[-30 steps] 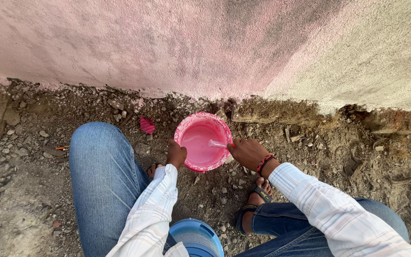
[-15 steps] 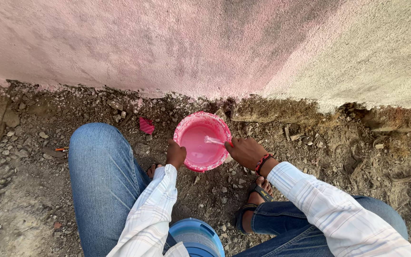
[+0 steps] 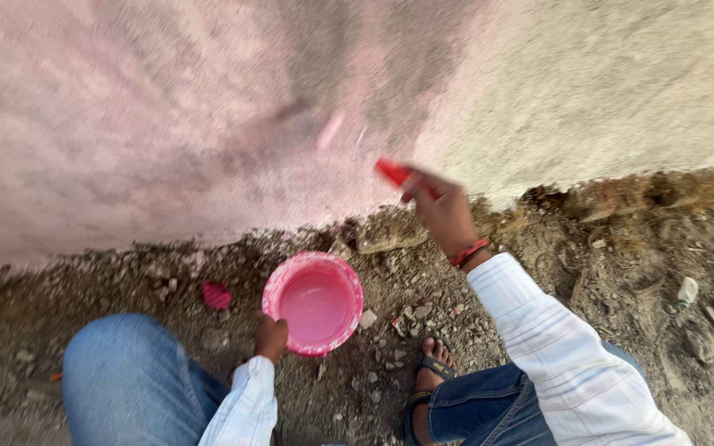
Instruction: The person crouches beside an exterior wall and paints it pink using a small paint roller, repeatedly dipping the roller into a pink bucket of paint on the ground and rolling the paint onto the lower section of the wall.
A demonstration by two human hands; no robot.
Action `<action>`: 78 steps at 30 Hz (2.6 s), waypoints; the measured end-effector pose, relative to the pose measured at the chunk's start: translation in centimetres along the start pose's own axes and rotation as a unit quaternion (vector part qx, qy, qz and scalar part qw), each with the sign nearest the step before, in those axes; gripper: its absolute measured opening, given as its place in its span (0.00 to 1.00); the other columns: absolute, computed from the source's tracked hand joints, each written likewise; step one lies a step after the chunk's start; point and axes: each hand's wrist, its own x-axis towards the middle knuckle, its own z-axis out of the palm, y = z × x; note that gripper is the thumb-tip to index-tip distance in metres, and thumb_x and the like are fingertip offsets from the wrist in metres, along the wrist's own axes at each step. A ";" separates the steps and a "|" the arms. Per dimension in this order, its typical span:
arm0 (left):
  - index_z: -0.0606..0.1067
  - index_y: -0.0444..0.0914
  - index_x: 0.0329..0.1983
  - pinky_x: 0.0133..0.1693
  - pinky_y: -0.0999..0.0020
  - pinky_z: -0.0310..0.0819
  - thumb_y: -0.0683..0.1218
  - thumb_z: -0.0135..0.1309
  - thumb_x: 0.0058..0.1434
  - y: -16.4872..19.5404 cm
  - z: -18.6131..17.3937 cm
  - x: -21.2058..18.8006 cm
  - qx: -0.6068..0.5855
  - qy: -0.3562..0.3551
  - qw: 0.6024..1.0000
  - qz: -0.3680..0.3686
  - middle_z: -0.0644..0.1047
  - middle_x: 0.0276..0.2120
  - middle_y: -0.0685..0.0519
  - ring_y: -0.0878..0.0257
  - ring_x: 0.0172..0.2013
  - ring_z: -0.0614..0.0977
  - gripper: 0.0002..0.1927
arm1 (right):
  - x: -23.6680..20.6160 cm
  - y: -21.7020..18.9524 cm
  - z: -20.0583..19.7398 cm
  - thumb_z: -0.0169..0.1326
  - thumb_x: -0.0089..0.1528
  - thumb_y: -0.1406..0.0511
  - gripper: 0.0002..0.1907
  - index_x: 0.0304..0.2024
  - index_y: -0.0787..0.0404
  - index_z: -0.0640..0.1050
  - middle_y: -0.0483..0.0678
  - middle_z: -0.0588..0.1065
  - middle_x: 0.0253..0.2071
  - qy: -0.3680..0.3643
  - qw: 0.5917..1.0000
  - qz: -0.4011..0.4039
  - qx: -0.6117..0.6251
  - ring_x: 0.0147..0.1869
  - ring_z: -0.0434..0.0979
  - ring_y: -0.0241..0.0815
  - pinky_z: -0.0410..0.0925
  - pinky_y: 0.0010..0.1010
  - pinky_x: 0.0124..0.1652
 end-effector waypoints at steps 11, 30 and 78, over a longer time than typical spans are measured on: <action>0.25 0.33 0.75 0.39 0.55 0.88 0.41 0.43 0.67 0.6 -1.0 -0.6 -0.036 -0.055 0.997 -0.033 0.72 0.54 0.28 0.41 0.43 0.84 0.47 | 6.4 -9.3 -10.6 0.57 0.70 0.55 0.24 0.64 0.60 0.77 0.48 0.80 0.35 0.210 0.928 -0.226 0.207 0.21 0.66 0.26 0.61 0.20 0.19; 0.51 0.25 0.62 0.32 0.54 0.86 0.42 0.49 0.64 0.1 -1.2 0.1 0.036 0.005 0.998 0.048 0.76 0.45 0.27 0.42 0.36 0.85 0.30 | 6.9 2.4 -8.8 0.50 0.71 0.55 0.20 0.51 0.64 0.79 0.42 0.74 0.25 0.159 0.963 -0.035 0.216 0.19 0.67 0.26 0.60 0.19 0.17; 0.48 0.26 0.68 0.39 0.55 0.80 0.45 0.54 0.63 0.7 -1.2 0.1 0.056 0.035 0.997 0.051 0.75 0.50 0.25 0.40 0.42 0.83 0.38 | 8.7 -2.7 -9.9 0.55 0.66 0.51 0.20 0.42 0.60 0.84 0.40 0.74 0.20 0.253 0.959 -0.016 0.129 0.15 0.64 0.24 0.59 0.19 0.13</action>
